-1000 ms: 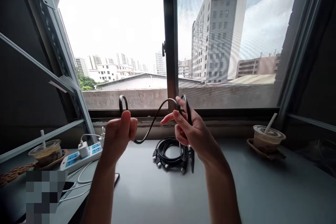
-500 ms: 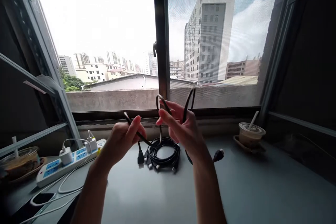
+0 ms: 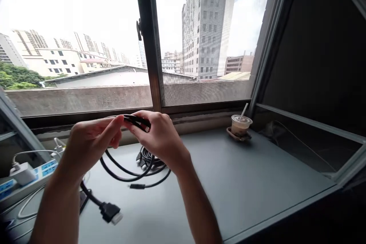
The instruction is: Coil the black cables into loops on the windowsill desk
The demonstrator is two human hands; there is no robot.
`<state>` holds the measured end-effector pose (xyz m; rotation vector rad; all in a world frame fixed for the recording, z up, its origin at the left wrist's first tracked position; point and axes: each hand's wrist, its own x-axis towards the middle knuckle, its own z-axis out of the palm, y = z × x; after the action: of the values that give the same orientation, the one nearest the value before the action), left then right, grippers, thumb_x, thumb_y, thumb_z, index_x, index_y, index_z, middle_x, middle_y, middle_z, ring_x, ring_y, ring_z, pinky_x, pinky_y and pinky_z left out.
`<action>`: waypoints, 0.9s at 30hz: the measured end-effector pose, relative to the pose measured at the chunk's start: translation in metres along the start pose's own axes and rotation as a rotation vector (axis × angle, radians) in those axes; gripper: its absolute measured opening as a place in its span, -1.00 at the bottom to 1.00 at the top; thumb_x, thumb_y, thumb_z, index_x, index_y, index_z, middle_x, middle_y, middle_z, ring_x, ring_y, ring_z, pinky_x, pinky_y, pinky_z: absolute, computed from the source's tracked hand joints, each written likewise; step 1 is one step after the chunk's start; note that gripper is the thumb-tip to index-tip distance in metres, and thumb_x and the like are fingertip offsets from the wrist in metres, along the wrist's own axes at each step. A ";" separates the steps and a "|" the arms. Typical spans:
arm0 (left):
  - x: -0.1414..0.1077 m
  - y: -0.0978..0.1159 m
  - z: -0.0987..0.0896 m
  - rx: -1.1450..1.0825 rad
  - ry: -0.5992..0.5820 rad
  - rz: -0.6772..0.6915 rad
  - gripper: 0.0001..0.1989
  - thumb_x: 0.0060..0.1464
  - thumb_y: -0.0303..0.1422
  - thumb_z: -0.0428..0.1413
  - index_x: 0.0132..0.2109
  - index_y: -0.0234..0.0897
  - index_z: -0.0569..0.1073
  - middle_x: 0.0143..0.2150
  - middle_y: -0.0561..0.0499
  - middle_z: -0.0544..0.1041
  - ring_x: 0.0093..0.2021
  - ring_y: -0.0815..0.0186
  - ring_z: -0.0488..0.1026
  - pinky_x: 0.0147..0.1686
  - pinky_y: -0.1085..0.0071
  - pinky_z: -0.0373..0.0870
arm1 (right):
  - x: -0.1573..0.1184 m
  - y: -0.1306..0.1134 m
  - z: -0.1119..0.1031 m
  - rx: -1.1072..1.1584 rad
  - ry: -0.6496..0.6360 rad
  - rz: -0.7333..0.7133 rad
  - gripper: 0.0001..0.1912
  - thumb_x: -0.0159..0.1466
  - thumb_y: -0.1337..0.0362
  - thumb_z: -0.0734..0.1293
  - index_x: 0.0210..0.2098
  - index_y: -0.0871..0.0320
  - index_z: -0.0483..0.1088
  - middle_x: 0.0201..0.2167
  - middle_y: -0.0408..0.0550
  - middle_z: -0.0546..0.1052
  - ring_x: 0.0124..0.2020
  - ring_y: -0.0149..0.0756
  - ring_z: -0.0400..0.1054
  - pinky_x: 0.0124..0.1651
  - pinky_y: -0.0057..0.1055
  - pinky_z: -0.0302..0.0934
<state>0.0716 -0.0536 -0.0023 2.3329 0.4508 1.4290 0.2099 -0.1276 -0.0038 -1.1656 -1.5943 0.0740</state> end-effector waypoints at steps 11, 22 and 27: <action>0.007 -0.013 -0.004 0.105 0.088 0.189 -0.40 -0.20 -0.24 0.26 0.06 -0.09 0.34 0.03 0.00 0.41 0.00 0.09 0.32 -0.07 0.21 0.26 | 0.001 0.004 -0.008 -0.105 0.197 0.012 -0.81 0.09 0.26 0.35 -0.28 0.09 0.50 -0.52 -0.18 0.47 -0.56 -0.47 0.24 -0.47 -0.49 0.13; 0.017 -0.040 0.025 -0.506 0.296 -0.248 -0.46 0.04 -0.20 0.07 -0.80 -0.26 0.15 -0.83 0.12 0.18 -0.77 0.50 0.18 -0.72 0.53 0.12 | 0.000 -0.008 -0.007 0.118 0.298 -0.026 -0.81 0.09 0.25 0.36 -0.28 0.11 0.47 -0.52 -0.18 0.45 -0.55 -0.48 0.27 -0.53 -0.51 0.14; 0.012 -0.024 0.016 -0.724 0.466 -0.418 -0.42 0.03 -0.26 0.09 -0.81 -0.28 0.02 -0.89 0.20 -0.03 -0.85 0.60 -0.14 -0.82 0.50 -0.28 | 0.015 0.020 -0.001 -0.068 0.282 0.046 -0.81 0.12 0.18 0.33 -0.43 0.18 0.48 -0.70 -0.23 0.34 -0.66 -0.49 0.25 -0.53 -0.50 0.13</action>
<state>0.0890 -0.0293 -0.0108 1.2600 0.4149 1.5699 0.2247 -0.1072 -0.0041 -1.2077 -1.3306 -0.1113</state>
